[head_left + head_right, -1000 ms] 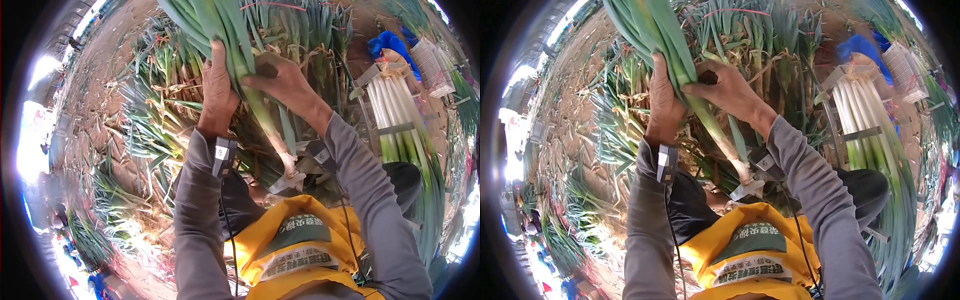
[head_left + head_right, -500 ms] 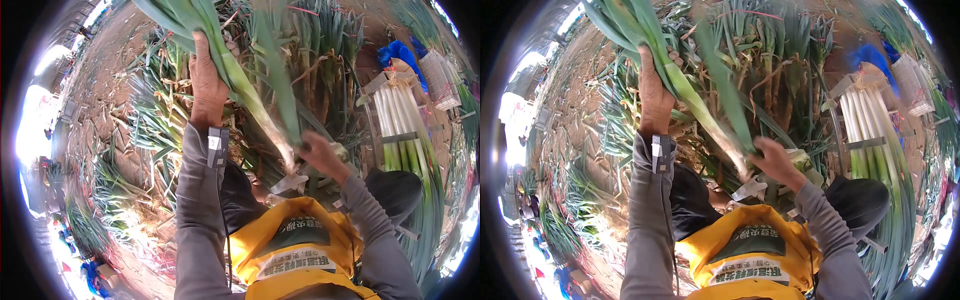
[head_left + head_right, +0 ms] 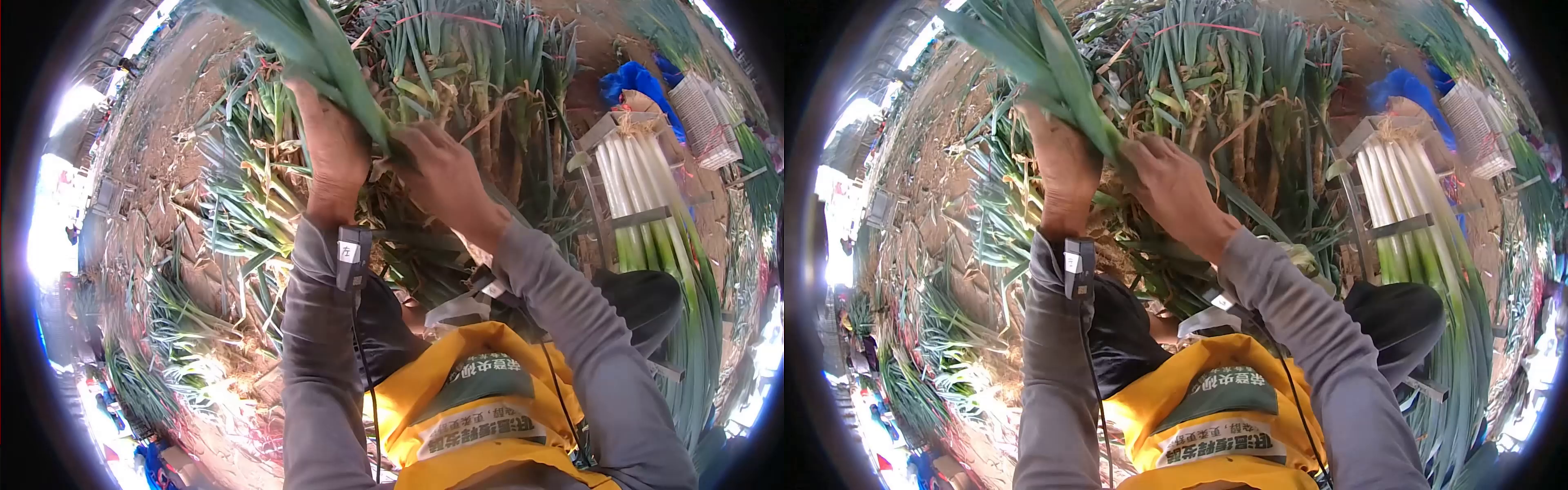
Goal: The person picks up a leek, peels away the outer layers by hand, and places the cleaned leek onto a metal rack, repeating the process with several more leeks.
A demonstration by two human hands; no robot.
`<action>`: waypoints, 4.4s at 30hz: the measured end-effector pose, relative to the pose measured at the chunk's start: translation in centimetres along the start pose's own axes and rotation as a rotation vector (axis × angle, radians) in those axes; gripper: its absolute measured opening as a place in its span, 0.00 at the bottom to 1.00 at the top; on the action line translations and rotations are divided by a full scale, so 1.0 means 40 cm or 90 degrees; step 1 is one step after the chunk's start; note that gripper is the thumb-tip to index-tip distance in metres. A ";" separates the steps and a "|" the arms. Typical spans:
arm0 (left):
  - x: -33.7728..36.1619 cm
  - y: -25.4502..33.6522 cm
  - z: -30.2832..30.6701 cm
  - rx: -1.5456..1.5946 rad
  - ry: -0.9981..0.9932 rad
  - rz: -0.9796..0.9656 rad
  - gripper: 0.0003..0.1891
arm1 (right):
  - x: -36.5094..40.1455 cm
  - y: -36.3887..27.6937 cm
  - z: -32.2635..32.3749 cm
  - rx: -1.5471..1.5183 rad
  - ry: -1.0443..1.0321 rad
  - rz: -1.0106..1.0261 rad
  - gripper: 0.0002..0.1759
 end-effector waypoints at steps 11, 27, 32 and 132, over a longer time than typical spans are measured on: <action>-0.010 0.004 0.107 -0.044 0.126 0.003 0.17 | -0.016 0.111 0.005 -0.440 -0.063 -0.389 0.16; 0.027 0.064 0.120 -0.179 0.202 -0.042 0.18 | 0.572 0.183 -0.010 -0.023 -0.630 -0.368 0.21; 0.027 -0.045 0.051 -0.108 0.133 -0.010 0.22 | 0.066 0.142 0.065 -0.274 -0.131 -0.169 0.20; -0.023 0.070 0.120 -0.117 0.163 -0.118 0.18 | 0.146 0.079 -0.023 -0.024 -0.165 -0.105 0.08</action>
Point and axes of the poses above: each hand's wrist, its own x-axis away from the middle knuckle, its own z-axis out of the back of the hand, y = z × x, the point moved 7 cm from there along -x, towards the middle knuckle, and after that the axes turned 1 degree about y, right-handed, at the moved point
